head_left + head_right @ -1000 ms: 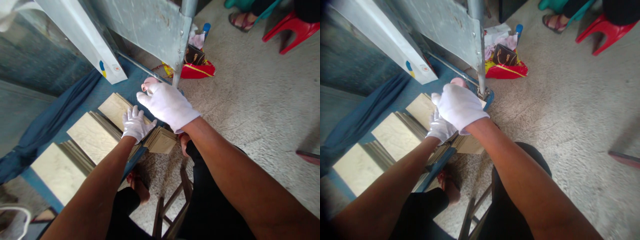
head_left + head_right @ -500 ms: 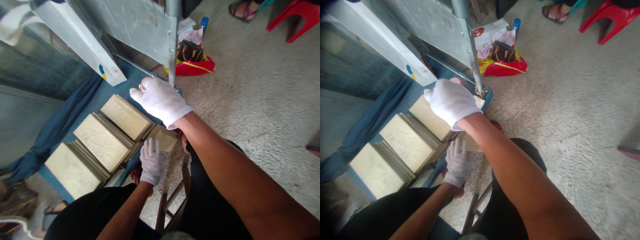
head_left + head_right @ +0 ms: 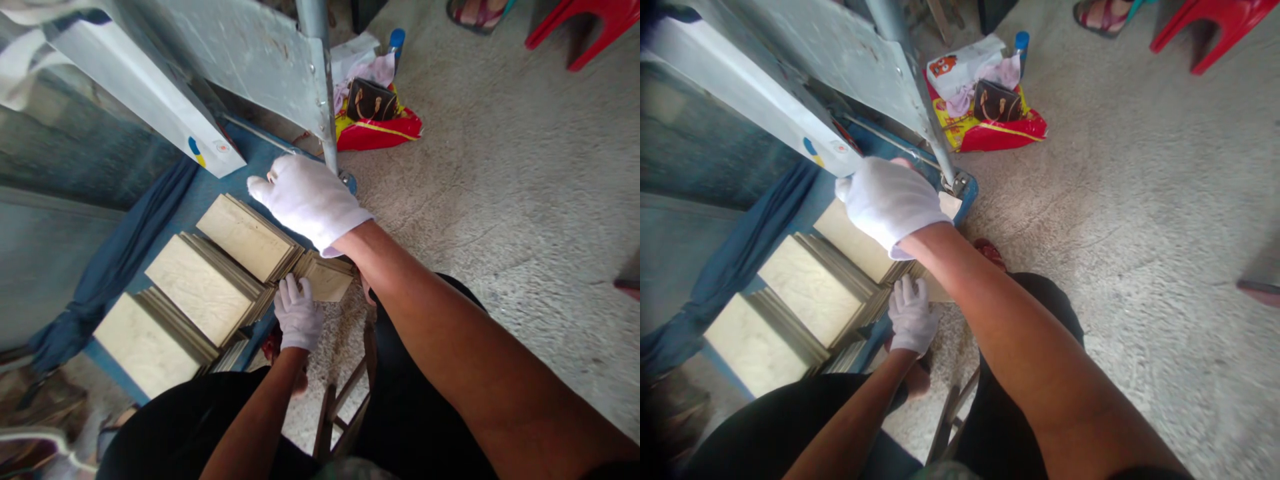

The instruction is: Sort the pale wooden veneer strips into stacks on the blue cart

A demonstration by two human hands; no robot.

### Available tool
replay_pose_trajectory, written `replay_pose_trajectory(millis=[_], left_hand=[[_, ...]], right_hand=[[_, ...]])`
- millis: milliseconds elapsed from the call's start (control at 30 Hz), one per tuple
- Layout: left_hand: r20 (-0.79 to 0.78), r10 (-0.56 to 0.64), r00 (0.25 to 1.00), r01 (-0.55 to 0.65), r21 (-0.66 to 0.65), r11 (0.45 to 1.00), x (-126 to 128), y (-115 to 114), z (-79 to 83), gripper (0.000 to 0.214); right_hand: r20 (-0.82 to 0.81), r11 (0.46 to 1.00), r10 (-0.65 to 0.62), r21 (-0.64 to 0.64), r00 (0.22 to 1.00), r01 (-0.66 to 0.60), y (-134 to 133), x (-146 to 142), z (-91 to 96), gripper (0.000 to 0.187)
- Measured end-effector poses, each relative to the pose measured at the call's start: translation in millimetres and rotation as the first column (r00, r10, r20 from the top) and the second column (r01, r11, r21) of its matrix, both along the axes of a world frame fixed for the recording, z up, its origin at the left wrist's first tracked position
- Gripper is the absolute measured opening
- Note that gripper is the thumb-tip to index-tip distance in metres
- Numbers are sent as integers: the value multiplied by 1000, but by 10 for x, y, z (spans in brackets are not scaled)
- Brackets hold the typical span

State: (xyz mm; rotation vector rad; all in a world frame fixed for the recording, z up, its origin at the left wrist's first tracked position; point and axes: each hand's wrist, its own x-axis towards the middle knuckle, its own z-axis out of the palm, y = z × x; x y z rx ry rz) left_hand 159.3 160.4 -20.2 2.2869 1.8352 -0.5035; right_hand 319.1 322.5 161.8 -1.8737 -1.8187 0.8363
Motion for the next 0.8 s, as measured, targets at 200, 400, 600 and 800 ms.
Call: replay_pose_trajectory(millis=[200, 400, 600, 800], left_hand=[[-12, 92, 996, -92, -56, 994, 66, -24, 33, 68], [4, 136, 991, -135, -78, 988, 63, -48, 30, 73], [74, 78, 994, -77, -21, 997, 106, -335, 37, 62], [354, 278, 893, -205, -228, 952, 102, -409, -61, 56]], right_hand=[[-15, 999, 24, 30, 1000, -23, 8, 6, -23, 35], [-30, 999, 45, 31, 999, -44, 8, -2, -43, 34], [-12, 997, 44, 60, 999, -43, 9, -21, -65, 33], [-16, 997, 30, 69, 999, -29, 7, -11, -96, 32]])
